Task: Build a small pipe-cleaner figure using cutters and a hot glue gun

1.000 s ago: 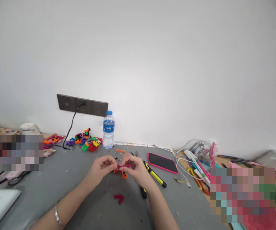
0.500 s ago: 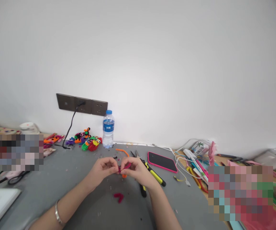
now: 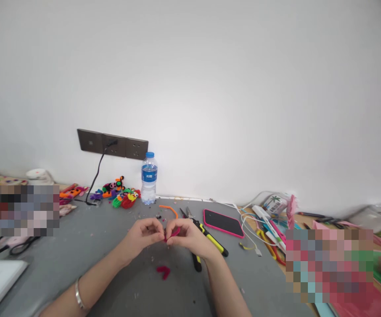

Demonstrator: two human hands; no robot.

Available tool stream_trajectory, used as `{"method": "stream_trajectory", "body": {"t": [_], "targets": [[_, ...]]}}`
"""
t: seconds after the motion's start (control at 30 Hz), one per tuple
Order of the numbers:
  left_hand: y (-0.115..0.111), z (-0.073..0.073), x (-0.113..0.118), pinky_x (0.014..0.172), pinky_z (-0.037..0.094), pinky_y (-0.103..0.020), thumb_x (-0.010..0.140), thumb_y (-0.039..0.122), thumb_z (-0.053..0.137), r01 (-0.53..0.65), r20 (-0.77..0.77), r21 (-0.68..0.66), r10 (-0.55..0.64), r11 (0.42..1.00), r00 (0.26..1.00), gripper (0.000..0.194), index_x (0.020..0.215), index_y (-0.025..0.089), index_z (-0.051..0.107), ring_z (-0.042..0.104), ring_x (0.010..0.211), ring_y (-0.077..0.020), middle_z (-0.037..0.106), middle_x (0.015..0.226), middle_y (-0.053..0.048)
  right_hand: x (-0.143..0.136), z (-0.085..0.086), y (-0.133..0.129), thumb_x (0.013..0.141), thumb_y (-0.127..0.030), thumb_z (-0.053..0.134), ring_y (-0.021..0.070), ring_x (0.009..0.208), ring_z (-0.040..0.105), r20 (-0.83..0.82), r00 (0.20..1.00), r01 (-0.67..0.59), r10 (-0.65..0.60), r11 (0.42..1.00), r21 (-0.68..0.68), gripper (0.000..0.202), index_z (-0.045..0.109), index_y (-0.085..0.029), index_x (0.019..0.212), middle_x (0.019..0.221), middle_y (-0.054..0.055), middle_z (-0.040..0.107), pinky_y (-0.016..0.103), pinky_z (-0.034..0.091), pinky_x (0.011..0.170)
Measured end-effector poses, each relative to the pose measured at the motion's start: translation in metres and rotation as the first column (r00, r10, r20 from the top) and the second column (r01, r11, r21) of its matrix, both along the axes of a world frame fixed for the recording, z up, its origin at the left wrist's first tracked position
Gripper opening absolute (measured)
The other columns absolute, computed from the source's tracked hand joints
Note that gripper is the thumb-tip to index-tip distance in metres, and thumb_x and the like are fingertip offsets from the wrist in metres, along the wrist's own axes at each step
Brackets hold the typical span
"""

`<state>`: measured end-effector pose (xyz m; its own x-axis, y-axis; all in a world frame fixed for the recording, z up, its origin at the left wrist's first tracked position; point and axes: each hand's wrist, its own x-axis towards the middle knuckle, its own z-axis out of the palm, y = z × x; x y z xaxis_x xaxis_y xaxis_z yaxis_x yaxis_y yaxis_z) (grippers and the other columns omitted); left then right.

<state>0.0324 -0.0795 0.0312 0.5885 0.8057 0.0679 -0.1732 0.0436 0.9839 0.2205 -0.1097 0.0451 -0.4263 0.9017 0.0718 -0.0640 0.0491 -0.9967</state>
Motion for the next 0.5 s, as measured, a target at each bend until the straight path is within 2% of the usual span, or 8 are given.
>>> {"method": "stream_trajectory", "body": {"t": [0.17,0.27,0.43,0.5], "targets": [[0.0017,0.0021,-0.0010,0.065,0.043,-0.025,0.067,0.048,0.075,-0.080,-0.056,0.057,0.083,0.995,0.995,0.034,0.069,0.017,0.062,0.056,0.067,-0.0150,0.062,0.068,0.000,-0.0015,-0.0004,0.0010,0.066,-0.039,0.080,0.0105,0.058,0.053,-0.037,0.999,0.028,-0.029,0.999,-0.046,0.029,0.063,-0.018,0.077,0.069,-0.002,0.060,0.024,0.044,0.059],[0.0032,0.0008,-0.0015,0.065,0.044,-0.024,0.068,0.046,0.074,-0.124,-0.061,0.073,0.129,0.990,0.990,0.031,0.072,0.017,0.063,0.056,0.067,-0.0147,0.062,0.069,0.001,-0.0023,-0.0010,0.0019,0.069,-0.041,0.078,0.0105,0.059,0.053,-0.039,0.997,0.058,-0.059,0.998,-0.028,0.029,0.063,-0.018,0.079,0.070,-0.002,0.059,0.024,0.045,0.059],[0.0072,-0.0064,-0.0009,0.068,0.045,-0.025,0.072,0.039,0.073,-0.110,0.032,-0.015,0.111,0.994,0.993,0.032,0.093,0.019,0.060,0.059,0.071,-0.0148,0.064,0.075,0.000,-0.0028,-0.0021,0.0033,0.075,-0.042,0.072,0.0110,0.060,0.052,-0.004,0.993,0.120,-0.120,0.992,0.046,0.026,0.064,-0.018,0.080,0.070,-0.001,0.058,0.024,0.045,0.059],[0.0083,-0.0077,-0.0004,0.068,0.045,-0.025,0.074,0.037,0.072,-0.091,0.063,-0.029,0.092,0.995,0.994,0.032,0.095,0.019,0.055,0.059,0.070,-0.0143,0.063,0.075,0.001,-0.0025,-0.0017,0.0043,0.077,-0.039,0.071,0.0114,0.062,0.052,-0.001,0.984,0.177,-0.177,0.980,0.096,0.023,0.064,-0.018,0.080,0.070,-0.001,0.057,0.024,0.044,0.060]]}}
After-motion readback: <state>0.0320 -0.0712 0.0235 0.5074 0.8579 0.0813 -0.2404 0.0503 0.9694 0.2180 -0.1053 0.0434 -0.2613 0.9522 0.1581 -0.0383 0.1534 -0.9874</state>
